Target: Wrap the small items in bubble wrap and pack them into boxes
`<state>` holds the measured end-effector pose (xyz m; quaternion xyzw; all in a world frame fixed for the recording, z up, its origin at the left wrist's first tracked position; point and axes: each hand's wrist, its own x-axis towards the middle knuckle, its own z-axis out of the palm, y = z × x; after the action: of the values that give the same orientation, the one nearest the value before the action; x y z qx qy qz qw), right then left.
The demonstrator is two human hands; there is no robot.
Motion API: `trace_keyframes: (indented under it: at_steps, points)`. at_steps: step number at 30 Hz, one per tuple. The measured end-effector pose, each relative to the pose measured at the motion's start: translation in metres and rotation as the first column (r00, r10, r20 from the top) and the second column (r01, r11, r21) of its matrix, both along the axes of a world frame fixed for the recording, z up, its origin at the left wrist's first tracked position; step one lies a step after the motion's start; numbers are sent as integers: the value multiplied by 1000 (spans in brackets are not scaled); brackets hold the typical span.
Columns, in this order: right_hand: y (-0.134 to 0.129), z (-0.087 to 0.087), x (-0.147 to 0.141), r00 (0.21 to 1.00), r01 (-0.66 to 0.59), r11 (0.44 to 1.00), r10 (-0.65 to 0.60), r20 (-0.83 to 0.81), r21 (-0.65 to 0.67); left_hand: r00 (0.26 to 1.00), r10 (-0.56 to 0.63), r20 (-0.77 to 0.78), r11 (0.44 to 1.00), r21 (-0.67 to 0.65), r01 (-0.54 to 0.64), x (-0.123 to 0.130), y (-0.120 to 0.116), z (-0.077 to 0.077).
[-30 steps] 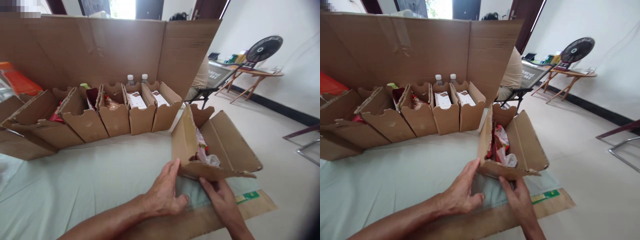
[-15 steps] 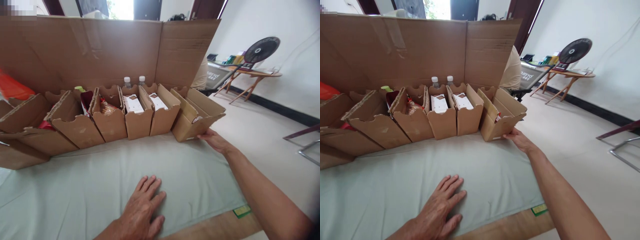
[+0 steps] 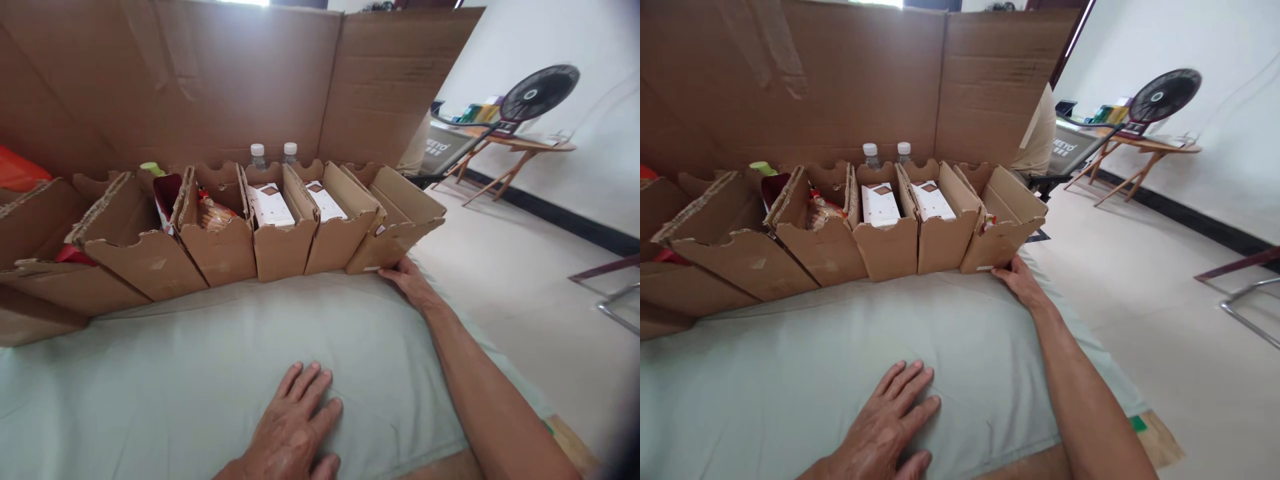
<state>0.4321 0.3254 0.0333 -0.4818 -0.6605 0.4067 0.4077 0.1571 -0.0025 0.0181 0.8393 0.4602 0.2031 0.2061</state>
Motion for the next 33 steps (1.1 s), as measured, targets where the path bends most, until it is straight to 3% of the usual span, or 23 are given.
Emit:
trace_keyframes:
  at_steps: [8, 12, 14, 16, 20, 22, 26, 28, 30, 33]
  points:
    - [9, 4, -8, 998, 32, 999, -32, 49, 4, 1000, 2, -11, 995, -100, -3, -1, 0, 19]
    - [4, 4, -15, 985, 125, 990, -132, 112, 65, 999, -5, -44, 996, -94, 1, 0, -1, 26]
    - [-8, 5, -19, 966, 201, 973, -215, 141, 111, 997, -15, -74, 1000, -12, 14, 2, -5, 18]
    - [-25, 6, -22, 944, 267, 951, -291, 159, 154, 993, 2, -118, 988, 154, 16, 6, -14, 1]
    - [-73, 13, -27, 912, 347, 906, -386, 139, 243, 983, 116, -141, 844, 536, -23, 8, -42, -41]
    - [-98, 27, -36, 917, 337, 896, -382, 115, 289, 990, 83, -116, 830, 558, -4, 4, -56, -51]
    - [-124, 83, -81, 970, 133, 917, -197, 139, 375, 1000, -16, -20, 914, 404, 23, -12, -68, -46]
    - [-115, 115, -109, 964, 9, 918, -113, 241, 397, 1000, -29, 1, 921, 389, 26, -17, -65, -42]
    - [-97, 140, -132, 910, -70, 915, -105, 402, 397, 998, -68, -4, 910, 409, 64, -18, -61, -40]
    - [-71, 158, -151, 806, -132, 921, -115, 581, 365, 995, -99, 22, 907, 413, 81, -16, -57, -41]
